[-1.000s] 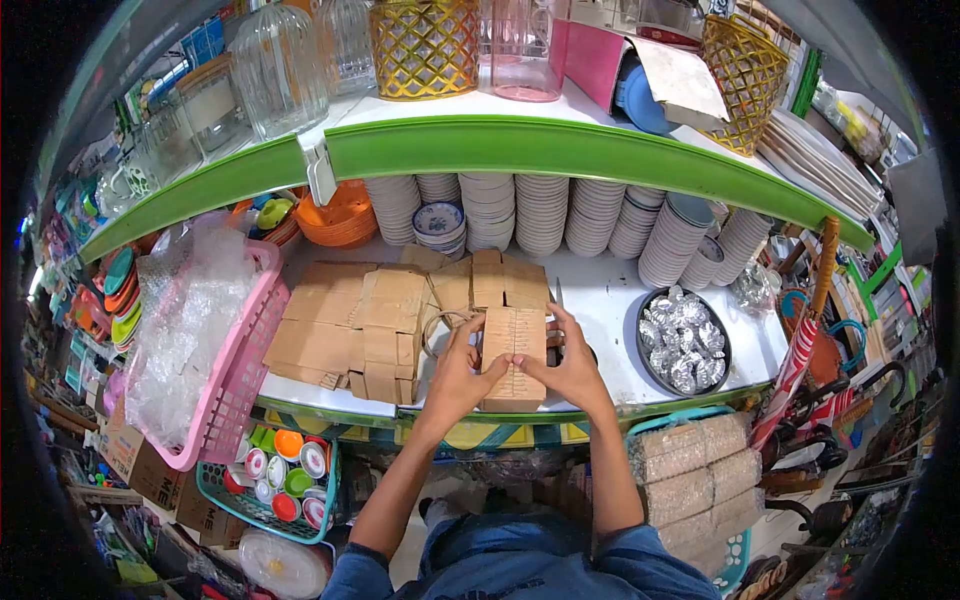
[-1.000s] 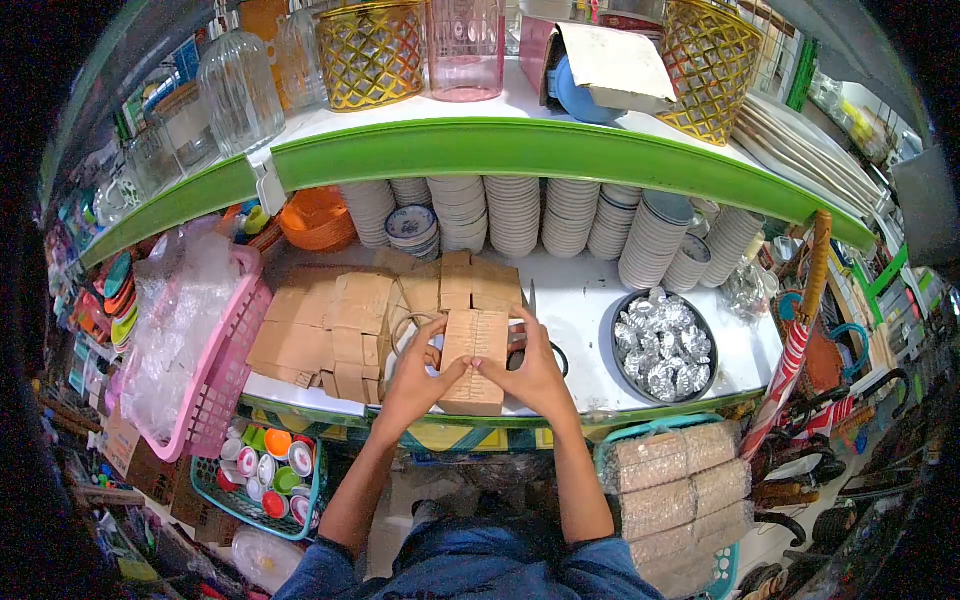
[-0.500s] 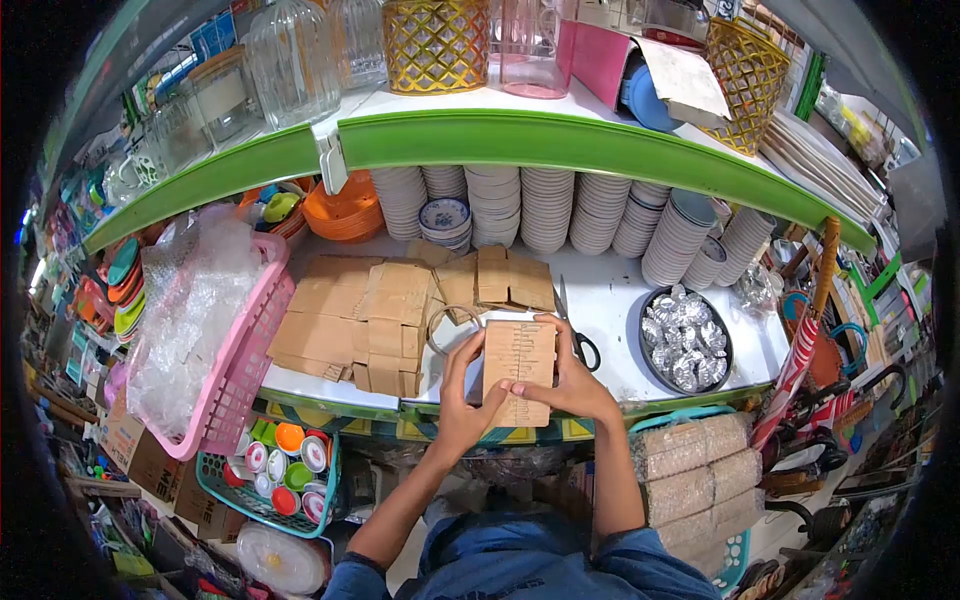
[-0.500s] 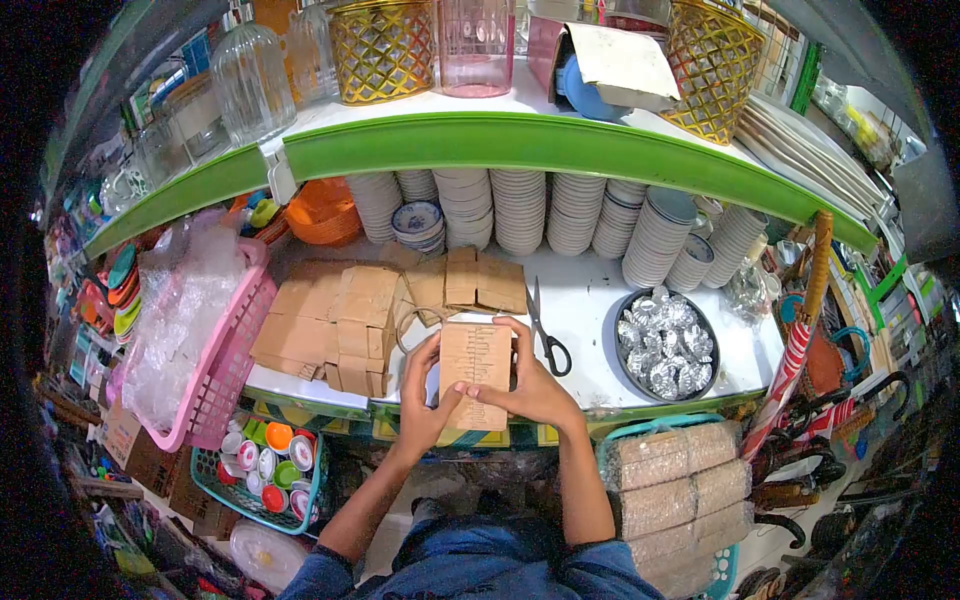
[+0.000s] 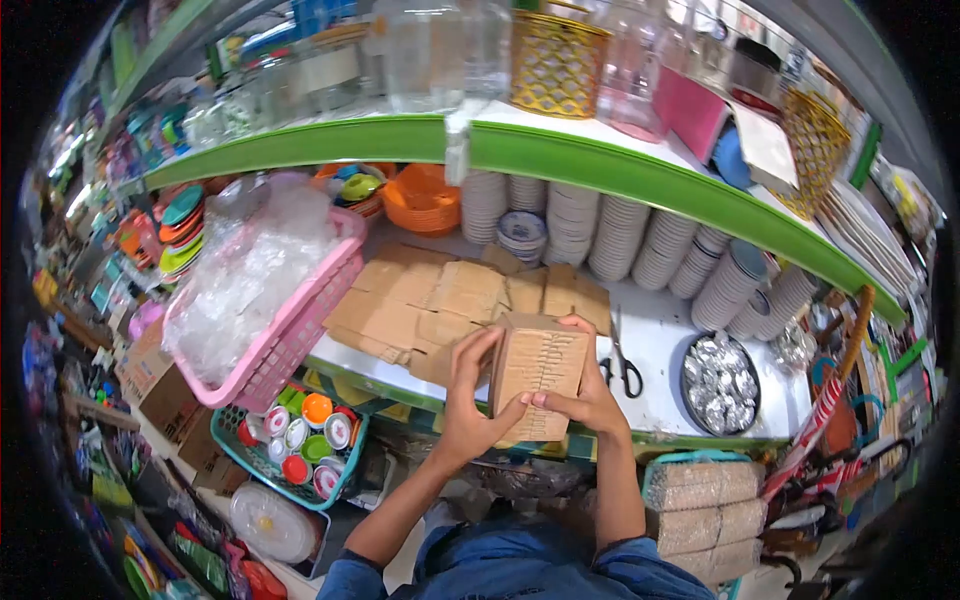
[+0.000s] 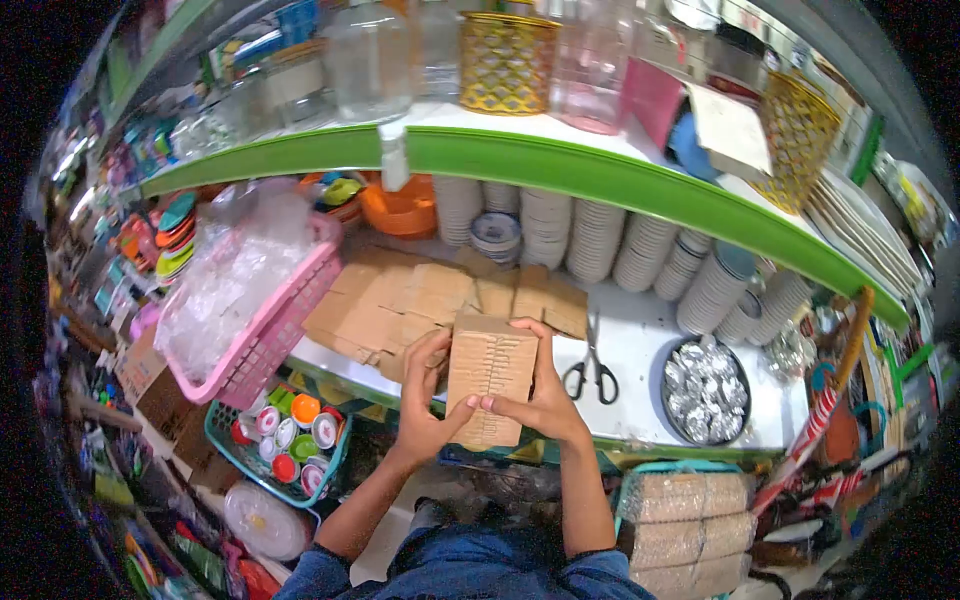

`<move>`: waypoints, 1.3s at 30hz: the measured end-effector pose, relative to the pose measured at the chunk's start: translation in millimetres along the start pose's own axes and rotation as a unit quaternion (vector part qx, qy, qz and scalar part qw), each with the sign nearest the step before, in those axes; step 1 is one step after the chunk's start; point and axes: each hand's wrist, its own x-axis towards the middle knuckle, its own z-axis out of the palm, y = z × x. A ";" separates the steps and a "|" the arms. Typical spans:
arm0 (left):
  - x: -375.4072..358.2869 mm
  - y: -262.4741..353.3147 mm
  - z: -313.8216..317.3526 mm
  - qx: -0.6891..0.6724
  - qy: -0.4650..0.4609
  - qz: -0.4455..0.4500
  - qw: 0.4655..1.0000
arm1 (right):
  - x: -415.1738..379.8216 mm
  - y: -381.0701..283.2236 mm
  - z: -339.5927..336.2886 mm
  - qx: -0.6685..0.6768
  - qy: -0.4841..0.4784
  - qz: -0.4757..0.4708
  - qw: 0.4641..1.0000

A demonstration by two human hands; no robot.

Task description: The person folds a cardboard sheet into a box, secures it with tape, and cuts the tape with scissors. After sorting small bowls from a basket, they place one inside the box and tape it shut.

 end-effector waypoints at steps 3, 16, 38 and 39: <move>-2.0 10.7 -40.2 -0.071 0.031 -0.108 0.991 | 28.6 -6.3 36.7 0.048 -0.055 -0.002 0.997; -17.9 74.5 -213.3 0.025 0.139 -0.177 0.974 | 131.9 -13.5 217.7 0.125 -0.320 -0.050 0.938; 19.5 30.8 -368.7 -0.064 0.157 -0.205 0.964 | 228.4 22.4 308.3 -0.018 -0.109 -0.083 0.990; 22.7 26.0 -373.8 -0.068 0.150 -0.204 0.965 | 232.8 25.5 310.7 0.001 -0.051 -0.090 0.995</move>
